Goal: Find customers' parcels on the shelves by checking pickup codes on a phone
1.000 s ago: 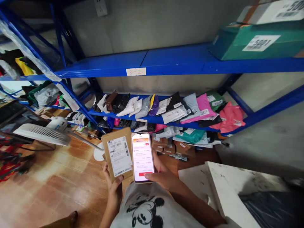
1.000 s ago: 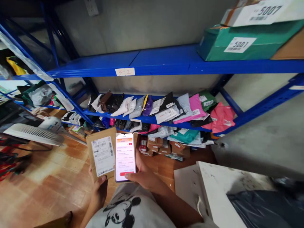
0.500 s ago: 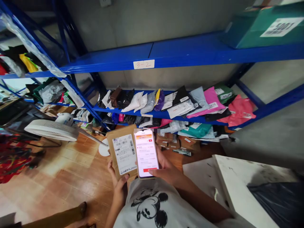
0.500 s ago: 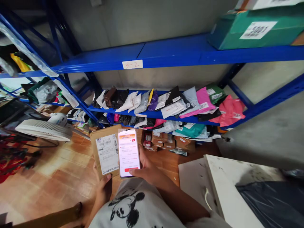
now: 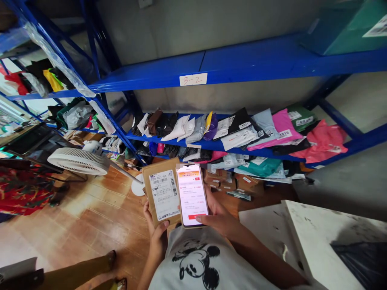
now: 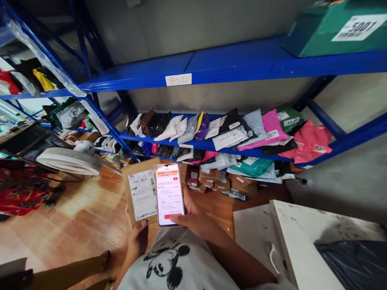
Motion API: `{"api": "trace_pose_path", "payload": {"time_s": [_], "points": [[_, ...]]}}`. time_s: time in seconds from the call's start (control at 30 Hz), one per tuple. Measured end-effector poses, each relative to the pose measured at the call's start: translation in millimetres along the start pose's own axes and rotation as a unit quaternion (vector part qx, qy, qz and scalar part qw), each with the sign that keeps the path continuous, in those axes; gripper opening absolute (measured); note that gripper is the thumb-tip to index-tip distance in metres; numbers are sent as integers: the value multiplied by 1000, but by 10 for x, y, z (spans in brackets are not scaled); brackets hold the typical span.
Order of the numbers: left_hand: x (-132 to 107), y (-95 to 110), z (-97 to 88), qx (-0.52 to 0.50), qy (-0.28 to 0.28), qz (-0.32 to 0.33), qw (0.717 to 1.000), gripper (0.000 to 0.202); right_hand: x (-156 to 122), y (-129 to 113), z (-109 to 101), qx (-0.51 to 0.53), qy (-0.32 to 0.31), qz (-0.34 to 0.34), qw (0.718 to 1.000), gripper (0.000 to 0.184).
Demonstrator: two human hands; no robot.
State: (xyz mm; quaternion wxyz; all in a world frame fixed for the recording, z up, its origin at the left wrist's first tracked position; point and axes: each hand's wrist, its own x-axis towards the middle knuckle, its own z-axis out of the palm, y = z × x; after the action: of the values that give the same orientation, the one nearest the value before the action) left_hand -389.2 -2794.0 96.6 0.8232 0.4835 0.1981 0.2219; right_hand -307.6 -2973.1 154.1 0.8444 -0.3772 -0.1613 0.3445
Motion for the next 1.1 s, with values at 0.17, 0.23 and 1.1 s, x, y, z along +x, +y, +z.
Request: {"api": "trace_pose_path", "payload": {"time_s": [0.17,0.23,1.1], "points": [[43,11,-6,-1,14,-2,1000,81,18,25,-7,-9,-4,-11,1000,88],[50,20,-1,-6,19,5,1000,80,26,17,4,-4,-7,-16,1000,92],[174,12,49,-17,39,-26,999,77,213,-97,-81,-1,-11,5,1000,91]]}}
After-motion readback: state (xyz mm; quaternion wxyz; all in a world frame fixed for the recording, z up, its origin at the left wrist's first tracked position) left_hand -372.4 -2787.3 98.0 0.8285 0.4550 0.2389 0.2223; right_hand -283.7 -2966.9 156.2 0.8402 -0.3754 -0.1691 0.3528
